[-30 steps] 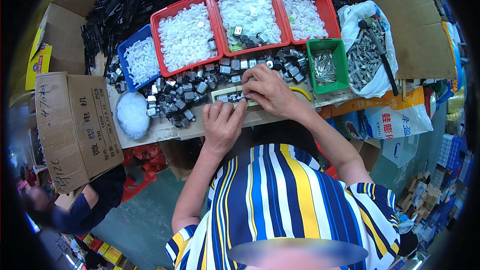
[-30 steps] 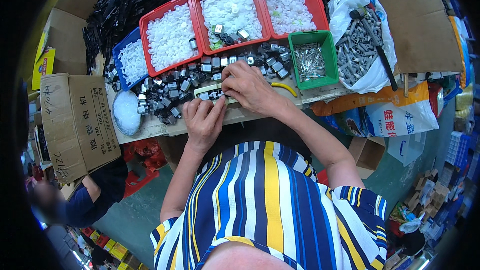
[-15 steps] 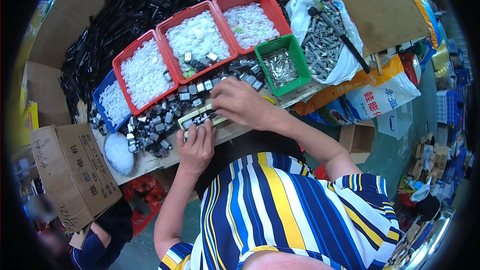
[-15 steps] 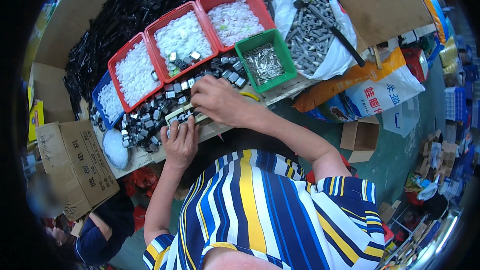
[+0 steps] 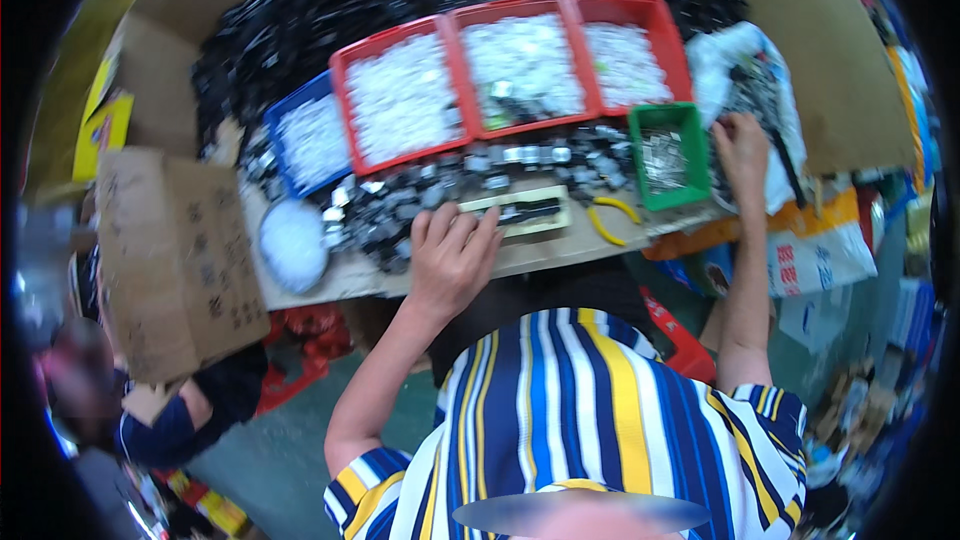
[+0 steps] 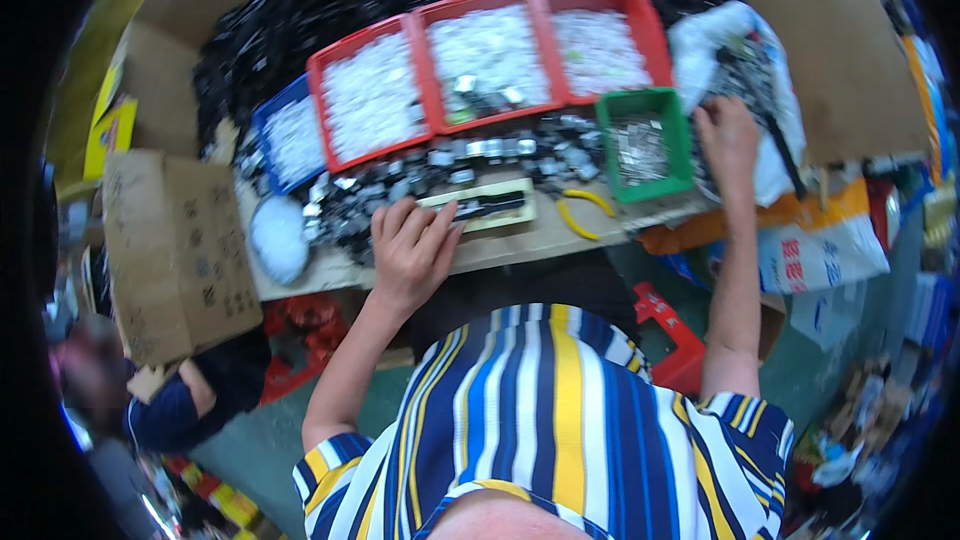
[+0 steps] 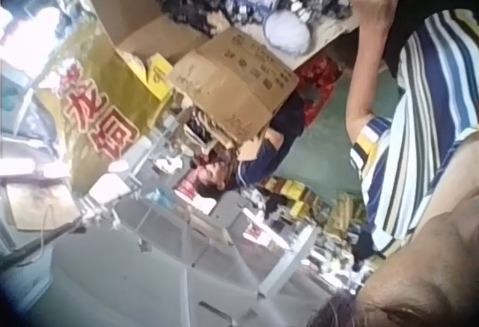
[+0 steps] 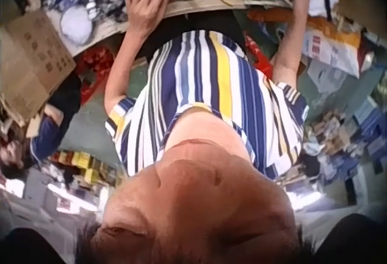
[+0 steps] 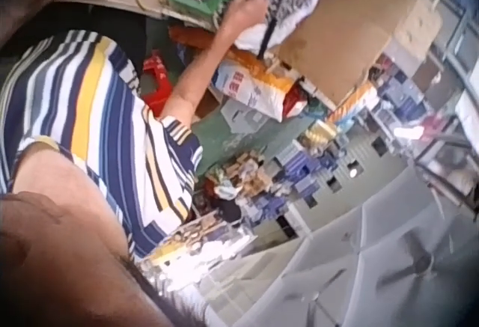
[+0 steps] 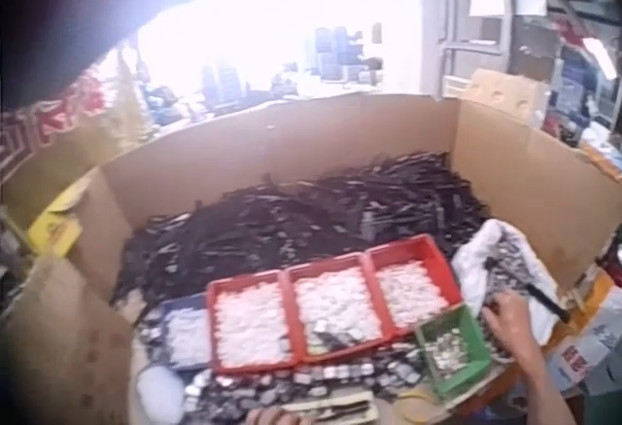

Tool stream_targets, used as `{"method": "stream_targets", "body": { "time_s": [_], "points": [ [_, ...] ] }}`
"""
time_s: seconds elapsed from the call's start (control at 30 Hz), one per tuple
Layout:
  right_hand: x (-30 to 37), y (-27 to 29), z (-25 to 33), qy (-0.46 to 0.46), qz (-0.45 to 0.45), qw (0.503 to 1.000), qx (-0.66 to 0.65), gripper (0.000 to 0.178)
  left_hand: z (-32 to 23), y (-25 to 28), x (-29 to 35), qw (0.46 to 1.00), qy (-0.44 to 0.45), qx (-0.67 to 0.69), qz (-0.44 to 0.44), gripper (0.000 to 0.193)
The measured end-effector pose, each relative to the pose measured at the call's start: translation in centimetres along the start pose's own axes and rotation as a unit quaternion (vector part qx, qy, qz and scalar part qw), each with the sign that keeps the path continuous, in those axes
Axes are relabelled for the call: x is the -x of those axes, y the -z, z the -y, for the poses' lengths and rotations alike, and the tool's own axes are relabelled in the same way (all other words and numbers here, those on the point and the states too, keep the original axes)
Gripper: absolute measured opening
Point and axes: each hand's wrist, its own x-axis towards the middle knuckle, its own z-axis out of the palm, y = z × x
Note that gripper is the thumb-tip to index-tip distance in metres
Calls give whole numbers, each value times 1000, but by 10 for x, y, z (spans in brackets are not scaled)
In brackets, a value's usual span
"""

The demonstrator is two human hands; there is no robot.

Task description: The person assembles small electronic components into a housing unit using a hammer and pliers.

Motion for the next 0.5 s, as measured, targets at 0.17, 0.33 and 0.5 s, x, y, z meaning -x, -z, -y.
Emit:
{"method": "stream_targets", "body": {
  "time_s": [0.17, 0.33, 0.5],
  "points": [
    [-2, -10, -2, -59, -21, 993, -96, 17, 49, 30, -12, 992, 90, -48, -70, 25],
    [5, -16, 5, -13, -40, 999, -18, 21, 129, 58, -18, 965, 190, -163, -74, 17],
    [0, -20, -1, -70, -19, 996, -49, 19, 199, 59, -28, 939, 250, -229, -62, 19]
  ]
}}
